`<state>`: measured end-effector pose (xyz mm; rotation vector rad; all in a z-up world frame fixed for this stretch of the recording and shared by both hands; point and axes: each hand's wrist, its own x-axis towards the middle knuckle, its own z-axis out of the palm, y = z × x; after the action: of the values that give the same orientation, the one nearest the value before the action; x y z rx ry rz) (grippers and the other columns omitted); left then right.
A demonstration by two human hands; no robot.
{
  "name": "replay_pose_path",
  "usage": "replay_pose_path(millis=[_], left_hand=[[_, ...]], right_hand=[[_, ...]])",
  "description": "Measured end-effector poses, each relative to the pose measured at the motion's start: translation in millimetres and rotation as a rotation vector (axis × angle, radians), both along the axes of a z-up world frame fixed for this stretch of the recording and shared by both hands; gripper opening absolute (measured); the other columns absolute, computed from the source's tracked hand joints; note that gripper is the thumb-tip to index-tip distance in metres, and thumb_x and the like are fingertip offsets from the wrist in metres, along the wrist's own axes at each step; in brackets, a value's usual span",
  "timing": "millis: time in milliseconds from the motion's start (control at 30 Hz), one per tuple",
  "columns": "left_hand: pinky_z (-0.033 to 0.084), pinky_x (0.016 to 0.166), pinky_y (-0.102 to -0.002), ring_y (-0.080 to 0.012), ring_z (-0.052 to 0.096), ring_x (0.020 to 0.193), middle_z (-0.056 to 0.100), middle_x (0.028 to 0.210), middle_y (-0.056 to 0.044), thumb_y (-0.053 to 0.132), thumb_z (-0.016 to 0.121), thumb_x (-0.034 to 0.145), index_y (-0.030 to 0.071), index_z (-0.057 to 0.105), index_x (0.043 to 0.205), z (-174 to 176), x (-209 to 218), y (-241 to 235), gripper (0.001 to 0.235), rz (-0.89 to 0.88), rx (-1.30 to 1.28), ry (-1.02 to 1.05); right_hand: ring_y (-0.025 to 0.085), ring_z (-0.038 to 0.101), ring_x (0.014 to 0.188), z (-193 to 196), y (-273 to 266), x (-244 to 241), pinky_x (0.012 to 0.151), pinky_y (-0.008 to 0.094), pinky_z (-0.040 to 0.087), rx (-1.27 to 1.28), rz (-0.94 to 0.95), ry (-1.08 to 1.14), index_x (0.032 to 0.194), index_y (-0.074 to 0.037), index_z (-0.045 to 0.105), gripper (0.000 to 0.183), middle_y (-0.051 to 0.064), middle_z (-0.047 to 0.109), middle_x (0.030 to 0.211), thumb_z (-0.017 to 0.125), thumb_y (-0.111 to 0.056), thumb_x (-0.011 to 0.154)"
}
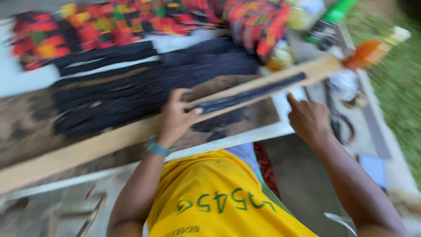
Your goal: The person repeatedly applies a dark adhesive to black fabric strips using a finger, then places the strips onto a wooden board. The person works on multiple strips in sequence, smoothing each one down before moving to the next.
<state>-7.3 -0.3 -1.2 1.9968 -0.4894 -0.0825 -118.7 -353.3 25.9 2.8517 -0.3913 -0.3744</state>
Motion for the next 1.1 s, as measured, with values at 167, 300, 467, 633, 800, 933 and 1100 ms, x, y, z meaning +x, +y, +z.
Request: replay_pose_path(millis=[167, 300, 467, 633, 800, 933, 1100], left_hand=[[0.060, 0.071, -0.035, -0.0215, 0.079, 0.079, 0.079, 0.087, -0.011, 0.015, 0.080, 0.085, 0.007, 0.052, 0.129, 5.9, 8.2, 5.1, 0.053, 0.026, -0.124, -0.094], [0.059, 0.079, -0.035, -0.0225, 0.080, 0.087, 0.080, 0.088, -0.011, 0.012, 0.080, 0.087, 0.006, 0.054, 0.129, 31.6, 45.1, 36.2, 0.051, 0.028, -0.132, -0.250], [0.059, 0.090, -0.036, -0.0249, 0.079, 0.102, 0.079, 0.113, -0.015, 0.008, 0.083, 0.093, 0.007, 0.055, 0.129, 64.0, 109.0, 86.5, 0.046, 0.087, -0.015, -0.621], [0.061, 0.081, -0.035, -0.0227, 0.080, 0.094, 0.079, 0.099, -0.012, 0.008, 0.082, 0.089, 0.007, 0.055, 0.129, 72.0, 155.5, 133.3, 0.048, 0.287, 0.041, -0.448], [0.059, 0.081, -0.036, -0.0239, 0.078, 0.091, 0.078, 0.094, -0.012, 0.008, 0.085, 0.084, 0.008, 0.056, 0.127, 58.0, 174.6, 190.8, 0.052, 0.450, 0.179, -0.406], [0.059, 0.083, -0.038, -0.0258, 0.078, 0.092, 0.078, 0.095, -0.014, 0.009, 0.086, 0.084, 0.007, 0.057, 0.126, 38.5, 169.5, 235.8, 0.051, 0.526, 0.216, -0.351], [0.058, 0.083, -0.039, -0.0276, 0.076, 0.094, 0.077, 0.097, -0.016, 0.011, 0.086, 0.083, 0.007, 0.057, 0.127, 15.5, 159.6, 281.2, 0.053, 0.662, 0.268, -0.263]], right_hand=[[0.031, 0.072, 0.078, 3.6, 8.6, -24.4, 0.073, 0.047, 0.058, 0.171, 0.063, -0.410, 0.148, -0.027, 0.062, 0.054, 0.010, 0.077, 0.095, 0.060, -0.028, 0.094], [0.022, 0.070, 0.071, 3.9, 4.9, -45.1, 0.068, 0.035, 0.057, 0.346, 0.123, -0.703, 0.153, -0.010, 0.056, 0.057, 0.009, 0.075, 0.094, 0.073, -0.019, 0.098], [0.023, 0.069, 0.068, 6.7, 11.3, -43.9, 0.062, 0.034, 0.056, 0.413, 0.174, -0.881, 0.153, 0.010, 0.039, 0.073, 0.017, 0.073, 0.105, 0.076, -0.002, 0.092], [0.019, 0.070, 0.071, -3.8, 24.1, -32.3, 0.065, 0.030, 0.057, 0.508, 0.215, -0.889, 0.159, 0.007, 0.037, 0.072, 0.015, 0.073, 0.111, 0.077, -0.006, 0.100], [0.021, 0.070, 0.073, -14.0, 35.2, -29.0, 0.066, 0.034, 0.057, 0.570, 0.195, -0.834, 0.160, 0.006, 0.040, 0.078, 0.015, 0.073, 0.111, 0.076, -0.005, 0.092], [0.024, 0.072, 0.079, -12.7, 46.5, -14.8, 0.071, 0.037, 0.058, 0.561, 0.204, -0.805, 0.157, -0.001, 0.044, 0.075, 0.012, 0.074, 0.106, 0.076, -0.007, 0.090], [0.034, 0.074, 0.095, -11.3, 53.1, 45.7, 0.084, 0.042, 0.060, 0.566, 0.355, -0.795, 0.162, -0.007, 0.040, 0.079, 0.014, 0.075, 0.112, 0.075, -0.011, 0.091]])
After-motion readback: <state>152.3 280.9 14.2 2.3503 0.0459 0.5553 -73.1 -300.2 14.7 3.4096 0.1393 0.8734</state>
